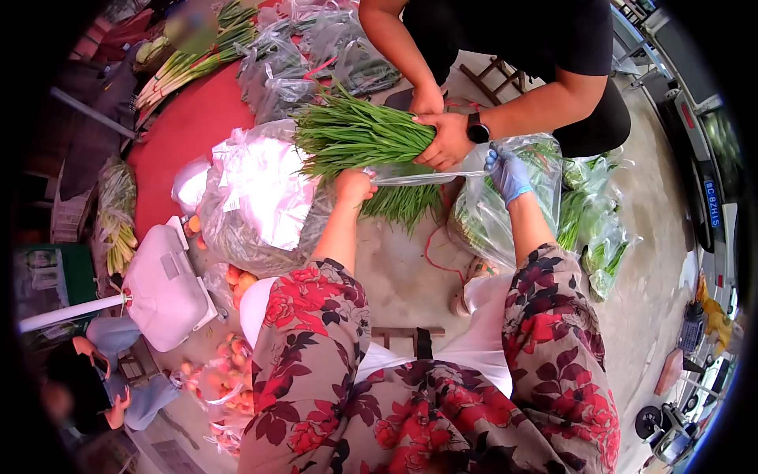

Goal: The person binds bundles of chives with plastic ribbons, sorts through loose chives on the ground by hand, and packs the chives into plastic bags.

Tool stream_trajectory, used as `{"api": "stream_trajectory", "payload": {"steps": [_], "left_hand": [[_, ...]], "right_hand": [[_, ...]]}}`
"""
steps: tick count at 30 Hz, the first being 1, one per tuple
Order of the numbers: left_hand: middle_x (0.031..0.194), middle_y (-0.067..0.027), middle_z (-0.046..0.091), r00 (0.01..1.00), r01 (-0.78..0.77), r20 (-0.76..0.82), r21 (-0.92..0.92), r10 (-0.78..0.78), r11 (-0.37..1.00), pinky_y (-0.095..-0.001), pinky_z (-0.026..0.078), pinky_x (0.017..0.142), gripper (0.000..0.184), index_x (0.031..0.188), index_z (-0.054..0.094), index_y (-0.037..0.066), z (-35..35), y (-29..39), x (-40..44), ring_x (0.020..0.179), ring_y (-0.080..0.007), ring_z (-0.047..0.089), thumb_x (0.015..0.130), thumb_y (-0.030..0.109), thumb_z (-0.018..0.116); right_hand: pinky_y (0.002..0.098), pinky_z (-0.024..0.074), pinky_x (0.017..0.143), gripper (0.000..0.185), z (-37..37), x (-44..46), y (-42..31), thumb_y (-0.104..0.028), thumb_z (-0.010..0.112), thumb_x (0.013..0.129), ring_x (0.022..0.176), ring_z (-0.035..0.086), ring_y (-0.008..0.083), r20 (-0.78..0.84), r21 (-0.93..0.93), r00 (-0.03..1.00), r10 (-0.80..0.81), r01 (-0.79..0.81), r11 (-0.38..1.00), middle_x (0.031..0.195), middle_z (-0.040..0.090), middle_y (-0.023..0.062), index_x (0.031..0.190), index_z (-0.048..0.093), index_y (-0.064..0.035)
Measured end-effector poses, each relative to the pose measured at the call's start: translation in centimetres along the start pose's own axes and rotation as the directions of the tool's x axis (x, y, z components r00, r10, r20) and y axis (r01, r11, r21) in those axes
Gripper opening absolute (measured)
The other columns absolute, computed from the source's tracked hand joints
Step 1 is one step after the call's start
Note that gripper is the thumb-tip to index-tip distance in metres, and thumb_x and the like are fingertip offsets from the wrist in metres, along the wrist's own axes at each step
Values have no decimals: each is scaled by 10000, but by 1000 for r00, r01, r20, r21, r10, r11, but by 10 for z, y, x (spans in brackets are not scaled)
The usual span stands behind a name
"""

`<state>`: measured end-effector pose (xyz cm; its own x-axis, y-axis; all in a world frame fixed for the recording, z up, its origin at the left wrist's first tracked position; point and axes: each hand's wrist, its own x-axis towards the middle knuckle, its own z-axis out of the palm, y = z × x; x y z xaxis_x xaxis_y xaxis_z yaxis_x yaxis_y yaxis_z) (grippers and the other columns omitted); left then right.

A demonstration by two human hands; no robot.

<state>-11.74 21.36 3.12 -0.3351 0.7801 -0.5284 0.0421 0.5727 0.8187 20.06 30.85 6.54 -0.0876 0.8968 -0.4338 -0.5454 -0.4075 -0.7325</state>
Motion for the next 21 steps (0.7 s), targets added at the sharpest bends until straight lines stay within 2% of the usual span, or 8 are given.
{"api": "stream_trajectory", "payload": {"steps": [1, 3, 5, 6, 7, 9, 13, 21], "left_hand": [[898, -86, 637, 1000, -19, -27, -200, 14, 980, -298, 497, 527, 191, 958, 625, 81, -7, 22, -3, 626, -176, 625, 828, 181, 527], [920, -62, 614, 998, -30, 52, -284, 46, 958, -309, 511, 572, 200, 999, 590, 70, -29, 47, 5, 698, -184, 614, 841, 173, 523], [883, -66, 601, 993, -70, 85, -77, 77, 995, -305, 503, 586, 177, 973, 576, 46, -43, 57, 13, 746, -179, 601, 831, 130, 512], [923, -74, 584, 996, -64, 57, -74, 68, 995, -327, 522, 654, 170, 973, 539, -4, -48, 64, 11, 820, -202, 611, 828, 78, 504], [877, -61, 593, 994, -106, -19, -115, 104, 988, -278, 464, 537, 221, 1012, 562, 38, -50, 78, -12, 703, -160, 583, 811, 52, 471], [907, -61, 590, 978, -207, -29, -76, 205, 975, -260, 457, 554, 244, 1044, 557, 27, -49, 81, -41, 708, -145, 576, 813, 52, 480], [946, -52, 583, 918, -337, 171, -141, 358, 931, -251, 476, 662, 250, 1080, 543, 11, -8, 49, -149, 808, -133, 581, 841, 72, 500], [915, -34, 580, 871, 31, 489, -139, 42, 990, -262, 496, 661, 172, 1016, 561, 29, 70, -73, -248, 808, -130, 594, 865, 67, 487]], "right_hand": [[241, 435, 537, 196, 10, -3, -3, -166, 462, 917, 602, 523, 131, -4, 28, 998, -61, 61, 998, 735, 555, 29, 1060, 535, -55], [266, 483, 668, 262, 8, -23, -15, -170, 479, 906, 764, 586, 184, 128, 86, 985, -113, 103, 991, 907, 604, 70, 1133, 518, -44], [269, 480, 665, 297, 27, -67, -35, -171, 489, 900, 770, 585, 189, 125, 182, 987, -99, 76, 980, 922, 603, 66, 1167, 509, -43], [278, 483, 671, 304, 26, -80, -38, -186, 482, 901, 775, 591, 178, 147, 165, 983, -105, 81, 983, 911, 606, 63, 1165, 518, -39], [278, 484, 671, 299, 22, -90, -34, -188, 472, 904, 771, 591, 175, 171, 134, 983, -66, 43, 990, 910, 606, 62, 1158, 524, -39], [277, 486, 671, 291, 11, -123, -26, -194, 454, 910, 764, 592, 168, 228, 73, 973, -19, 3, 997, 907, 606, 60, 1143, 537, -40], [235, 465, 581, 245, -2, -206, 23, -176, 423, 917, 665, 573, 114, 223, -110, 971, 90, -67, 992, 812, 599, 25, 1051, 577, -41], [252, 472, 518, 265, -50, -268, 118, -222, 428, 921, 570, 564, 115, 254, 154, 893, 371, -416, 896, 720, 591, 0, 1053, 573, -44]]}}
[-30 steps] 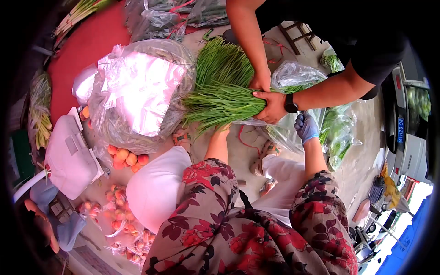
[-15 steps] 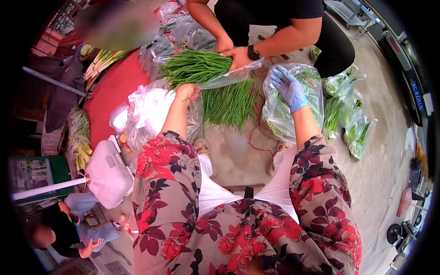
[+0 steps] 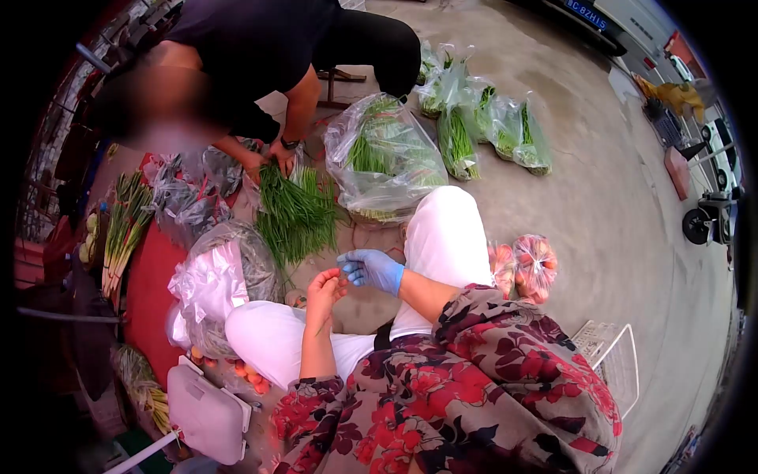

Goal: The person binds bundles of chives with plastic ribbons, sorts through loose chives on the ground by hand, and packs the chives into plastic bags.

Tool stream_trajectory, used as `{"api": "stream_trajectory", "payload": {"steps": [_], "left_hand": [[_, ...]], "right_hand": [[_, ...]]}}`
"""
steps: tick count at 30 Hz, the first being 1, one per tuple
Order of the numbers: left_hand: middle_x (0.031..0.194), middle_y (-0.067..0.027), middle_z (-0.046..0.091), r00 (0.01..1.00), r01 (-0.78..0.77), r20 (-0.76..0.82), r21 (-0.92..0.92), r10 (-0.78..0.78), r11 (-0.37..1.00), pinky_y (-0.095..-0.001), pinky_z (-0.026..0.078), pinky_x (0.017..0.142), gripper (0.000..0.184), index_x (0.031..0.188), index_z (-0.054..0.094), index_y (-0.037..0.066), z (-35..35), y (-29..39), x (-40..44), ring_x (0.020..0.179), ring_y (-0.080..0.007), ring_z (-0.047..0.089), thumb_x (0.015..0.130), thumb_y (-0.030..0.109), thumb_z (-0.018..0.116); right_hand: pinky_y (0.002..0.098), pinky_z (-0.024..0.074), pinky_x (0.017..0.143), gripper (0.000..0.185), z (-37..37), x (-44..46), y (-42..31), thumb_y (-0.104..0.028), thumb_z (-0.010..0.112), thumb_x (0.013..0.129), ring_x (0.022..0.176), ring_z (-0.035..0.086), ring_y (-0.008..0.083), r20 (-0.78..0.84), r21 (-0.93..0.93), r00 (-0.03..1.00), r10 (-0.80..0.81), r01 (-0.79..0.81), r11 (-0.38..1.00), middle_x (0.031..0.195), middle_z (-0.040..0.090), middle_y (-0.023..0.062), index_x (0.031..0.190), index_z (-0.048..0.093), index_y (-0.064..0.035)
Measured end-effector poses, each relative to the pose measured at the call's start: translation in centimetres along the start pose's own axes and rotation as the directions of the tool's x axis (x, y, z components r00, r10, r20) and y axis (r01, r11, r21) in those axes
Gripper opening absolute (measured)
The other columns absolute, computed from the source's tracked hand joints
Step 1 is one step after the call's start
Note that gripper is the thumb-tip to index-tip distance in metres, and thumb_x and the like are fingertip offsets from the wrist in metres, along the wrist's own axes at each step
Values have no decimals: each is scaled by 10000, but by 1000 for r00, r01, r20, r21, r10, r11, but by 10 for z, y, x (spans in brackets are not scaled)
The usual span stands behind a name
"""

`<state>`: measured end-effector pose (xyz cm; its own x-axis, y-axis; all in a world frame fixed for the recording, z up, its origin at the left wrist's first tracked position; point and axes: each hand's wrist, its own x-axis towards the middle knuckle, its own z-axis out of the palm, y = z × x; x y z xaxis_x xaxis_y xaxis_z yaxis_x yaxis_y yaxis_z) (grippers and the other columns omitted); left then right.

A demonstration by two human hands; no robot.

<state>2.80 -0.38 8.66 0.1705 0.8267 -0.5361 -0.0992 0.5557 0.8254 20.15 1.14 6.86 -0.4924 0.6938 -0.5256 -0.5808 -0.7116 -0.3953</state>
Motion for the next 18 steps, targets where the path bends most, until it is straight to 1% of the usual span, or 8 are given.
{"api": "stream_trajectory", "payload": {"steps": [3, 7, 10, 12, 13, 15, 16, 18], "left_hand": [[921, -31, 575, 993, 77, -89, 22, -75, 997, -271, 501, 650, 174, 1024, 554, 44, -5, -11, -5, 800, -135, 595, 863, 74, 494], [937, -27, 570, 991, 81, -114, 43, -76, 996, -272, 499, 661, 179, 1033, 546, 54, -14, -14, -4, 816, -139, 595, 862, 80, 499], [948, -26, 567, 990, 93, -107, 39, -89, 995, -273, 493, 683, 177, 1030, 543, 60, -21, -23, -2, 842, -150, 594, 857, 87, 509], [947, -29, 566, 987, 127, -105, 43, -122, 991, -263, 490, 685, 188, 1039, 542, 60, -23, -29, -2, 847, -146, 591, 856, 96, 517], [950, -32, 568, 990, 109, -101, 74, -102, 991, -259, 487, 681, 204, 1054, 538, 56, -21, -29, -2, 841, -138, 587, 856, 97, 517], [956, -37, 572, 994, 79, -91, 137, -67, 987, -251, 482, 672, 237, 1085, 531, 48, -17, -25, -1, 828, -123, 580, 855, 99, 516], [982, -47, 570, 996, 47, -83, 177, -33, 983, -261, 481, 691, 267, 1100, 523, 42, -17, -25, 4, 850, -133, 578, 842, 112, 537], [1035, -68, 565, 998, -27, -49, 259, 41, 966, -281, 480, 730, 337, 1129, 507, 31, -10, -20, 23, 893, -154, 573, 817, 138, 578]], "right_hand": [[245, 456, 491, 261, -7, -1, 11, -244, 428, 920, 553, 555, 112, -104, -176, 994, -18, -1, 984, 693, 579, -8, 1023, 578, -58], [240, 422, 466, 256, -15, 12, 7, -287, 455, 889, 511, 492, 96, -209, -163, 974, -89, 55, 985, 659, 541, -31, 976, 593, -89], [230, 427, 489, 260, -13, 19, 5, -297, 464, 888, 541, 509, 91, -135, -166, 985, -103, 80, 983, 687, 554, -21, 967, 599, -89], [225, 435, 515, 259, -2, 10, -1, -281, 466, 895, 568, 524, 90, -28, -227, 985, -172, 161, 960, 727, 573, -6, 983, 600, -79], [222, 440, 528, 258, 10, -1, -10, -274, 467, 898, 582, 531, 89, 27, -253, 979, -202, 202, 946, 747, 582, 1, 992, 601, -73], [220, 463, 597, 271, 27, -30, -48, -209, 453, 922, 668, 578, 104, 184, -322, 939, -289, 336, 885, 835, 608, 35, 1091, 571, -32], [213, 465, 633, 271, 36, -52, -78, -207, 460, 924, 697, 577, 102, 236, -362, 903, -359, 425, 830, 855, 615, 41, 1099, 566, -29], [234, 476, 686, 279, 45, -98, -139, -210, 465, 924, 716, 580, 112, 260, -335, 814, -520, 581, 742, 859, 615, 49, 1075, 576, -2]]}}
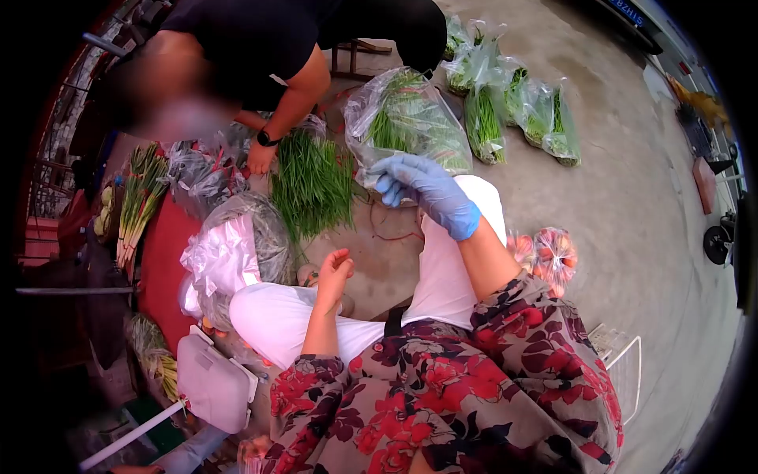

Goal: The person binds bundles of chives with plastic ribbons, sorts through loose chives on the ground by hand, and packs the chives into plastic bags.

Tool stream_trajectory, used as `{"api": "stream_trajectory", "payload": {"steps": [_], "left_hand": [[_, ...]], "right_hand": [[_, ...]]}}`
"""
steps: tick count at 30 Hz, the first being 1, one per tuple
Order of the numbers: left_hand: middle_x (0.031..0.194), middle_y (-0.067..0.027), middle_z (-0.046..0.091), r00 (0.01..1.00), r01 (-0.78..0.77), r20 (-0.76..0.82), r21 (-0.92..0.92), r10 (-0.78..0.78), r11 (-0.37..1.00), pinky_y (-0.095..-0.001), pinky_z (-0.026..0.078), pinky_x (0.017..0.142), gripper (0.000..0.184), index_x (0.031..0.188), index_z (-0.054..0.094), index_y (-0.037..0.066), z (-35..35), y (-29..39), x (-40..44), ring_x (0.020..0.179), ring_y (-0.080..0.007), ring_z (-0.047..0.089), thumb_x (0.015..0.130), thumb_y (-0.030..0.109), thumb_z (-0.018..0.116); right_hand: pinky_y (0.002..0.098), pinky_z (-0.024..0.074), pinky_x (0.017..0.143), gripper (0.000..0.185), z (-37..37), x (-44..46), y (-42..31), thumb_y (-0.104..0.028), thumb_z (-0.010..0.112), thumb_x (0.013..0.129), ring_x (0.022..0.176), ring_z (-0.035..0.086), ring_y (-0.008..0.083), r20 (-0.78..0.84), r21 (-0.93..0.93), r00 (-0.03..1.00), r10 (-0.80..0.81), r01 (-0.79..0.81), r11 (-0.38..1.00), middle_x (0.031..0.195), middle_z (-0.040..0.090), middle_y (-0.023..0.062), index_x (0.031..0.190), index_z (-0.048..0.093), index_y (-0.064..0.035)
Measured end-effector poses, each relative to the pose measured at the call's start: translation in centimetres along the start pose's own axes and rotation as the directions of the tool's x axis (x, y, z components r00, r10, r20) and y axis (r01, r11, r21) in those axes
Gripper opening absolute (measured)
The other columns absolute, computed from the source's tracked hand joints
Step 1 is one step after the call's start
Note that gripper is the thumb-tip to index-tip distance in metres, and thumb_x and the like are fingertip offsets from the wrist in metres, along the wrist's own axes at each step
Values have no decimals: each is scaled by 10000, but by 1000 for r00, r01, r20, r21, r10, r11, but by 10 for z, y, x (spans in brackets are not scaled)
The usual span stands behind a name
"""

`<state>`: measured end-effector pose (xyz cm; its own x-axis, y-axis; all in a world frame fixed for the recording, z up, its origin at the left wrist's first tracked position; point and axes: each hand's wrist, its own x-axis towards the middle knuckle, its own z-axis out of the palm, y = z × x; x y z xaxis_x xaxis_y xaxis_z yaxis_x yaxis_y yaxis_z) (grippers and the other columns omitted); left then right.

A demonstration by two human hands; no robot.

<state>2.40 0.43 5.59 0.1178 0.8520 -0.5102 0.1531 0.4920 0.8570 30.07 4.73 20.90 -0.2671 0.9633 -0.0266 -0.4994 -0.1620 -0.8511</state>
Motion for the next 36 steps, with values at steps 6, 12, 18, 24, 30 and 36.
{"api": "stream_trajectory", "payload": {"steps": [6, 12, 18, 24, 30, 36], "left_hand": [[1307, -197, 363, 886, -458, 268, 636, 379, 621, -412, 330, 992, 827, 1302, 324, 24, 72, 55, 93, 1208, -314, 371, 623, 242, 743], [1432, -192, 155, 901, -414, 371, 890, 224, 192, -425, 178, 1079, 1069, 1394, 166, 81, 148, 72, 212, 1341, -349, 124, 554, 265, 801], [1391, -148, 282, 851, -515, 522, 852, 64, -100, -467, 154, 1078, 710, 1248, 461, 228, 170, 57, 279, 1324, -299, 202, 602, 301, 745], [828, -158, 645, 624, -696, 743, 669, -240, 260, -427, 479, 752, 394, 858, 668, 99, 184, -11, 260, 794, -344, 609, 753, 448, 519], [855, -170, 639, 631, -697, 751, 659, -196, 282, -422, 472, 757, 365, 869, 613, 54, 201, -23, 209, 823, -345, 602, 781, 403, 552], [917, -187, 624, 692, -633, 716, 663, -91, 400, -422, 465, 761, 362, 953, 594, 38, 196, 0, 214, 858, -348, 591, 773, 352, 585]], "right_hand": [[237, 456, 746, 305, -155, 57, -45, -221, 460, 922, 805, 565, 109, -176, -408, 972, -158, 75, 910, 899, 602, 30, 1116, 567, -11], [378, 423, 874, 346, -232, 142, 119, -113, 475, 832, 935, 591, 230, 60, -989, 989, 134, 41, 141, 1029, 608, 145, 1159, 563, -43], [437, 430, 804, 314, -253, 165, 159, -260, 548, 798, 825, 624, 270, -140, -803, 916, 375, 117, -584, 917, 633, 126, 1010, 597, -34], [415, 490, 656, 558, -323, 88, 119, -471, 548, 799, 729, 636, 317, -630, -657, 768, -112, -604, -451, 802, 634, 187, 991, 548, 53], [406, 490, 748, 639, -321, 94, 109, -508, 567, 768, 849, 622, 349, -718, -680, 691, -79, -721, -130, 908, 621, 234, 1057, 527, 61], [367, 445, 879, 1028, -293, 119, 149, -514, 735, 569, 1004, 569, 344, -910, -412, 412, -36, -911, -27, 1054, 567, 279, 1254, 273, 99]]}}
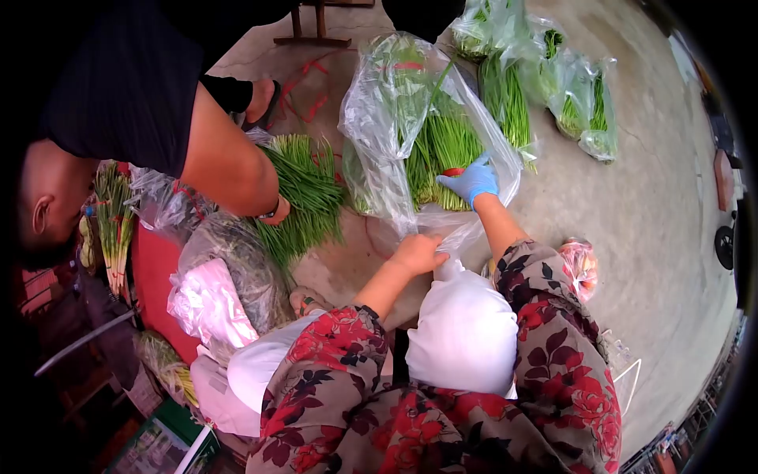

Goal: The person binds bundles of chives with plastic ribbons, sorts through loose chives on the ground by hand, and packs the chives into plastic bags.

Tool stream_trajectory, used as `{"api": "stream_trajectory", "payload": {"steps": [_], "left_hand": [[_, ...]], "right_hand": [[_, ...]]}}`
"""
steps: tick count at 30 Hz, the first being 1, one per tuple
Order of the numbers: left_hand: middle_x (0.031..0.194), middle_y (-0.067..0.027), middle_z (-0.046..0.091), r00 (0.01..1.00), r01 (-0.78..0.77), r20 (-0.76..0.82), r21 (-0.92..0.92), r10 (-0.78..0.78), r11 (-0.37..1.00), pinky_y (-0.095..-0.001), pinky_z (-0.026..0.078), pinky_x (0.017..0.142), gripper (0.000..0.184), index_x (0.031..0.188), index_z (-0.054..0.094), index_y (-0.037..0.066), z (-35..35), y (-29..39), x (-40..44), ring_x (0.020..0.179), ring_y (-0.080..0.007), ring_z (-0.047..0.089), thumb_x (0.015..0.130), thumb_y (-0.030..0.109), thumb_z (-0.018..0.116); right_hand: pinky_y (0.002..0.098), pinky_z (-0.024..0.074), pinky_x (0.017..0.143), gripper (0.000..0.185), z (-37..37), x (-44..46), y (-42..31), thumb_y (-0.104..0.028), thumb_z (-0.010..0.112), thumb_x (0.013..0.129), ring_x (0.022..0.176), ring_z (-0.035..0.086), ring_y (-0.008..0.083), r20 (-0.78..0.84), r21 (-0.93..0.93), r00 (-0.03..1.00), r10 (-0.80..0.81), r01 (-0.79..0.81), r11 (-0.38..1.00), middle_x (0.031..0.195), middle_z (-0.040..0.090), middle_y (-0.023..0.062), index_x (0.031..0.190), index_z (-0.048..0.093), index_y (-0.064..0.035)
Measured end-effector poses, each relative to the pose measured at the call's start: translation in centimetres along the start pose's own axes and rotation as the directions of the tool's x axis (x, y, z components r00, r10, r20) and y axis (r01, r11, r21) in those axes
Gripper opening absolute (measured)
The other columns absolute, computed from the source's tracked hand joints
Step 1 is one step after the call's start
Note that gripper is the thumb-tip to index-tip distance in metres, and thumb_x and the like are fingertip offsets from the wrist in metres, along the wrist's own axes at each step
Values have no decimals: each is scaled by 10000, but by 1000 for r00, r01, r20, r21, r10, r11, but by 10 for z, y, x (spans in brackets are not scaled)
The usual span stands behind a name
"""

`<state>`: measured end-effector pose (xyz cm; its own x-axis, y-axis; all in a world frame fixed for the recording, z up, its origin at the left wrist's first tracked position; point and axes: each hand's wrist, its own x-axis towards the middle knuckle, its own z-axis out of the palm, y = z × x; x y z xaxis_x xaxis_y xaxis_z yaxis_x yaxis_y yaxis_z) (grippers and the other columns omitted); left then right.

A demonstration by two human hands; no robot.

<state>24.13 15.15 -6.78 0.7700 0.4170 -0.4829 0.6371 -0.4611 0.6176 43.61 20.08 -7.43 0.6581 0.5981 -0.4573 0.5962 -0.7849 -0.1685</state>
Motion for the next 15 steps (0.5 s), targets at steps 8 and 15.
{"api": "stream_trajectory", "payload": {"steps": [8, 15], "left_hand": [[962, -191, 610, 989, 57, -124, -204, -83, 977, -412, 456, 795, 357, 1025, 571, 43, -18, 7, -16, 911, -352, 575, 770, 290, 599], [1047, -163, 578, 923, -47, -370, -377, -104, 925, -387, 432, 858, 378, 1039, 546, 41, -29, 20, -57, 1000, -323, 538, 745, 258, 645]], "right_hand": [[345, 461, 824, 853, -5, 52, 40, -354, 785, 561, 910, 606, 309, 118, 427, 952, -283, 209, 880, 1004, 597, 249, 1172, 418, 115], [325, 451, 710, 496, -65, 58, 29, -368, 732, 674, 735, 581, 229, 280, 679, 869, -408, 121, 724, 930, 637, 135, 969, 642, 20]]}}
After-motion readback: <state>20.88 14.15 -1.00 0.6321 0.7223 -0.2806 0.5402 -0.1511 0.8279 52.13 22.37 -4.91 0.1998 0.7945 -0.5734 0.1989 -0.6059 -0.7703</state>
